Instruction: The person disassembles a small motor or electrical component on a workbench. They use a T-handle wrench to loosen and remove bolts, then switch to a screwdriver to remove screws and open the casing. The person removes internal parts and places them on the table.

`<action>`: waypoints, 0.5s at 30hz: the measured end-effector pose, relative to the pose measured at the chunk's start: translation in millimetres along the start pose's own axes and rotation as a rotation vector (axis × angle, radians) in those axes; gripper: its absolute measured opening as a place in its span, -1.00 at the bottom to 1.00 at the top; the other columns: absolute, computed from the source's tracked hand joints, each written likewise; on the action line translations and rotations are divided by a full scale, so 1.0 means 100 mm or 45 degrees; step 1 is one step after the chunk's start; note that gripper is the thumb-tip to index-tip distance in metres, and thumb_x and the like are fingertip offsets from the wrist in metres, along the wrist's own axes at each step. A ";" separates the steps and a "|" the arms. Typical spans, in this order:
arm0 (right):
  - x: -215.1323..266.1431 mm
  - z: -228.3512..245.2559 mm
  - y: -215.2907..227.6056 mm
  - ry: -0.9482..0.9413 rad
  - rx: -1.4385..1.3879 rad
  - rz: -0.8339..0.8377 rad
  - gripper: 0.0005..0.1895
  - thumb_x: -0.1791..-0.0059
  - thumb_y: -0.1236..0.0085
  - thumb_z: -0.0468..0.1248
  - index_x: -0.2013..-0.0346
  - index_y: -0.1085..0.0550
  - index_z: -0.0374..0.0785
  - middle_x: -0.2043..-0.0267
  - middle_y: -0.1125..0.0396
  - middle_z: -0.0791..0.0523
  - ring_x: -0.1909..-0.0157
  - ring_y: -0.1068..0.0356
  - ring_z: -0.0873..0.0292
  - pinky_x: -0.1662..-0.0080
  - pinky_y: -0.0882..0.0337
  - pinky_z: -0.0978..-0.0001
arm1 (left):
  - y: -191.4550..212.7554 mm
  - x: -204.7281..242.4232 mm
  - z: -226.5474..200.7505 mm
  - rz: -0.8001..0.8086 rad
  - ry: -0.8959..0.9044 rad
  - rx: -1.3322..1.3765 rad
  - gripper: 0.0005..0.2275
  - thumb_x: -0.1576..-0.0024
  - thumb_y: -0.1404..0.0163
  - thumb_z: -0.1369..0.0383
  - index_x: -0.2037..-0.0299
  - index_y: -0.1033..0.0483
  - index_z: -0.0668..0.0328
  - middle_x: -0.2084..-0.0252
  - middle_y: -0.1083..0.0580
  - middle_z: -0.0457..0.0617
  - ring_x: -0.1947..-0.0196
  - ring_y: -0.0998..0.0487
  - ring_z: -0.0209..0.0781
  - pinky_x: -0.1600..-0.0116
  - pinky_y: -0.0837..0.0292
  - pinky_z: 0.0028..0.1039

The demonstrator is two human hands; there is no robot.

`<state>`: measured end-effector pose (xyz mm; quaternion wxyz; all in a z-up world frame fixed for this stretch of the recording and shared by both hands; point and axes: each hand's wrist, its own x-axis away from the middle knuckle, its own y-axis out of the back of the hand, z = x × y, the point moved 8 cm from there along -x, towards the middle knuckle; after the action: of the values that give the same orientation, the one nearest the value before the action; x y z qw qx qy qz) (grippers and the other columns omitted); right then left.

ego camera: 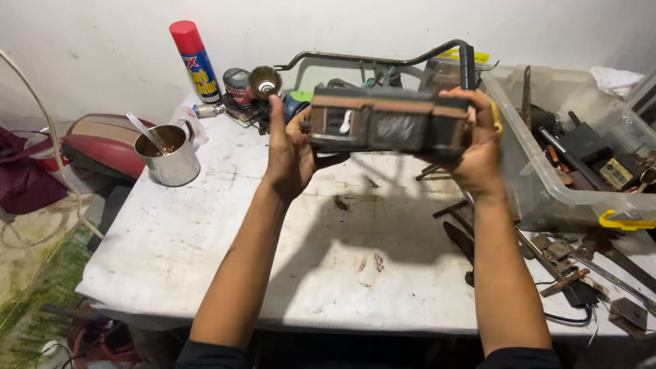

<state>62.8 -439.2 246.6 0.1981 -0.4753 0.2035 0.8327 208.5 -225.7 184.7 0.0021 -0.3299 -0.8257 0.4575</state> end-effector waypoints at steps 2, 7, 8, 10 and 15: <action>0.13 -0.18 -0.04 0.063 0.059 0.025 -0.13 0.27 -0.61 -0.29 -0.21 -0.28 -0.25 -0.26 -0.24 -0.13 -0.28 -0.30 -0.08 -0.25 -0.38 0.09 | 0.04 -0.04 0.00 -0.040 0.073 -0.065 -0.23 -0.05 0.07 -0.29 -0.12 -0.51 0.35 0.06 -0.54 0.28 0.09 -0.64 0.22 -0.09 -0.58 0.10; 0.49 -0.45 -0.06 0.466 0.461 0.050 -0.45 0.06 -0.43 -0.33 -0.15 -0.37 -0.23 -0.26 -0.26 -0.19 -0.26 -0.28 -0.32 -0.19 -0.35 -0.14 | 0.83 -0.42 0.56 -0.193 0.199 -0.251 -0.34 -0.01 -0.19 -0.12 -0.17 -0.49 0.23 -0.01 -0.54 0.21 0.13 -0.65 0.17 0.09 -0.61 0.18; 0.57 -0.52 -0.04 0.412 0.506 0.034 -0.38 0.14 -0.46 -0.39 -0.15 -0.37 -0.23 -0.29 -0.24 -0.19 -0.24 -0.31 -0.31 -0.17 -0.40 -0.08 | 0.97 -0.42 0.58 -0.269 0.110 -0.252 -0.50 0.00 -0.23 0.05 -0.04 -0.49 0.17 0.08 -0.49 0.12 0.16 -0.59 0.06 0.10 -0.58 0.03; 0.78 -0.69 -0.01 0.352 0.554 0.018 -0.31 0.21 -0.49 -0.44 -0.16 -0.38 -0.22 -0.32 -0.23 -0.19 -0.23 -0.34 -0.29 -0.14 -0.45 -0.03 | 1.01 -0.32 0.64 -0.346 0.026 -0.250 -0.65 0.01 -0.27 0.21 0.08 -0.50 0.11 0.16 -0.43 0.03 0.19 -0.54 -0.05 0.11 -0.55 -0.13; 0.99 -0.74 -0.16 -0.892 0.378 0.131 0.47 0.47 0.06 -0.91 -0.57 0.29 0.06 -0.53 0.13 -0.33 -0.36 -0.04 -0.64 -0.17 -0.36 -0.36 | 1.28 -0.25 0.85 -0.391 -0.195 -0.493 -0.62 0.12 -0.17 0.24 0.08 -0.52 0.14 0.24 -0.40 0.02 0.21 -0.42 -0.14 0.16 -0.40 -0.36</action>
<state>76.9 -450.9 123.2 0.2802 -0.1171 0.2653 0.9151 271.4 -256.8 46.4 -0.0542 -0.1595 -0.9361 0.3088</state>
